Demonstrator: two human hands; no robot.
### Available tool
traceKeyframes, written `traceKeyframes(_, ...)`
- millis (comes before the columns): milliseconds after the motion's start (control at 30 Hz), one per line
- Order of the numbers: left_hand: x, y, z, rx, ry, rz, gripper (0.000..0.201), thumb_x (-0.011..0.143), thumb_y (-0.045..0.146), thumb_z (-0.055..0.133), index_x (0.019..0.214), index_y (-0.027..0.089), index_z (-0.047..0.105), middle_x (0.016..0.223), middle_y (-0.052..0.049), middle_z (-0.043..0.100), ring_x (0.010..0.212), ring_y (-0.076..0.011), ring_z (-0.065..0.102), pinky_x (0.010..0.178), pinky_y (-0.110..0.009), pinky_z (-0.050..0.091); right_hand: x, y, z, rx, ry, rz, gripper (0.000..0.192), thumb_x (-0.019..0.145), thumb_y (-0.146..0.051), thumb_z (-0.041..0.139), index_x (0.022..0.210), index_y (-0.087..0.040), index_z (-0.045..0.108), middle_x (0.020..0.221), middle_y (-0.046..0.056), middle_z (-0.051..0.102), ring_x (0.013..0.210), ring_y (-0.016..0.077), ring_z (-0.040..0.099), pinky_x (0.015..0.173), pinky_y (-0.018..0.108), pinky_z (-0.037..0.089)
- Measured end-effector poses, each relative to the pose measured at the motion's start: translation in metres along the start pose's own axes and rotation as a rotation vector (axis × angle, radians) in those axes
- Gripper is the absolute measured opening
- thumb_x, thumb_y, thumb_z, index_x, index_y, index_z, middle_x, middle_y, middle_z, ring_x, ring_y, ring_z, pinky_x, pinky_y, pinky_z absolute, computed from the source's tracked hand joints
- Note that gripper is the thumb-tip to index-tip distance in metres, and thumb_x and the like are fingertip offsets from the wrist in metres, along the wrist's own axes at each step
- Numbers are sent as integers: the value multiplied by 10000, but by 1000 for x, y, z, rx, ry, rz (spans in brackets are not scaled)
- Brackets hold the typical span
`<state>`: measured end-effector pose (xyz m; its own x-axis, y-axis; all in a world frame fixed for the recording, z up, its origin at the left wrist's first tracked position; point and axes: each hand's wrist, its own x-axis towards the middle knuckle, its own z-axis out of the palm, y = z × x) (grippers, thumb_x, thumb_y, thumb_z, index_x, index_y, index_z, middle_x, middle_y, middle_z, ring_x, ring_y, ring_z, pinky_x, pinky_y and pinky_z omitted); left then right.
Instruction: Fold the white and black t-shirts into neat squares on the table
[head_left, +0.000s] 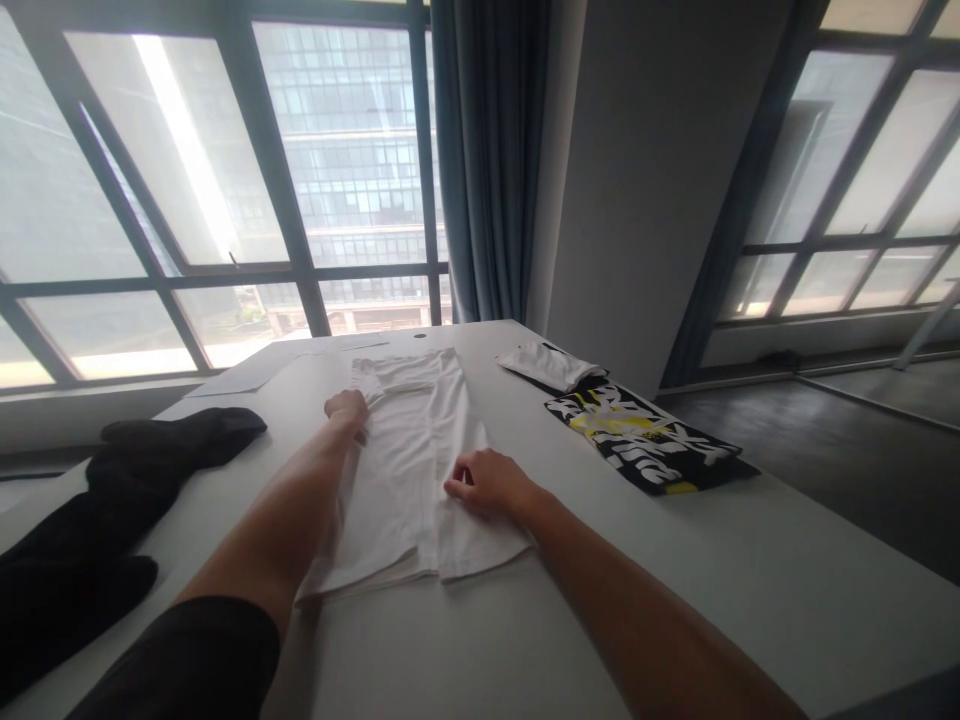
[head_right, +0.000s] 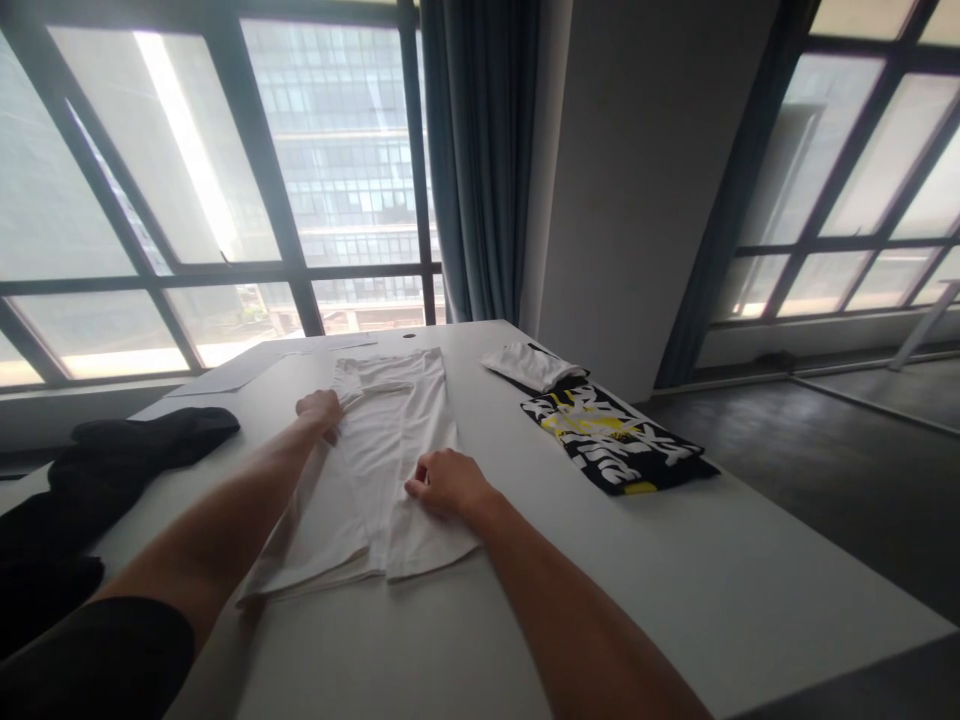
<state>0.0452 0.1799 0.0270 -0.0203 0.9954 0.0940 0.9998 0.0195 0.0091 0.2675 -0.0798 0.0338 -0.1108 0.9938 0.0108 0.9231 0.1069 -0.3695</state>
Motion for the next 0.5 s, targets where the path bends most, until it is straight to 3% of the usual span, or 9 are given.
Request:
traceKeyframes(200,2,-1,0,-37,2,16,381,740,395,704,994,111,713,1074,-246,689,1029,-364,662,780,-388,518,2,2,2,-2,8,-7,258,826,-428,604,930,-230,733,944,56,737,817,175,647,660,239,390)
traceKeyframes(367,16,10,-16,-111,-23,15,384,777,379,633,1037,101,682,1079,-223,690,1015,-327,667,764,-342,520,3,2,3,-16,-4,-4,274,835,-438,597,946,-227,732,967,59,736,846,182,651,684,246,403)
traceKeyframes(500,25,24,-22,-197,-70,58,323,846,316,540,985,61,679,914,-200,712,788,-254,694,634,-276,517,1,1,1,-14,-5,2,269,838,-433,598,949,-225,729,961,55,735,843,180,651,676,244,399)
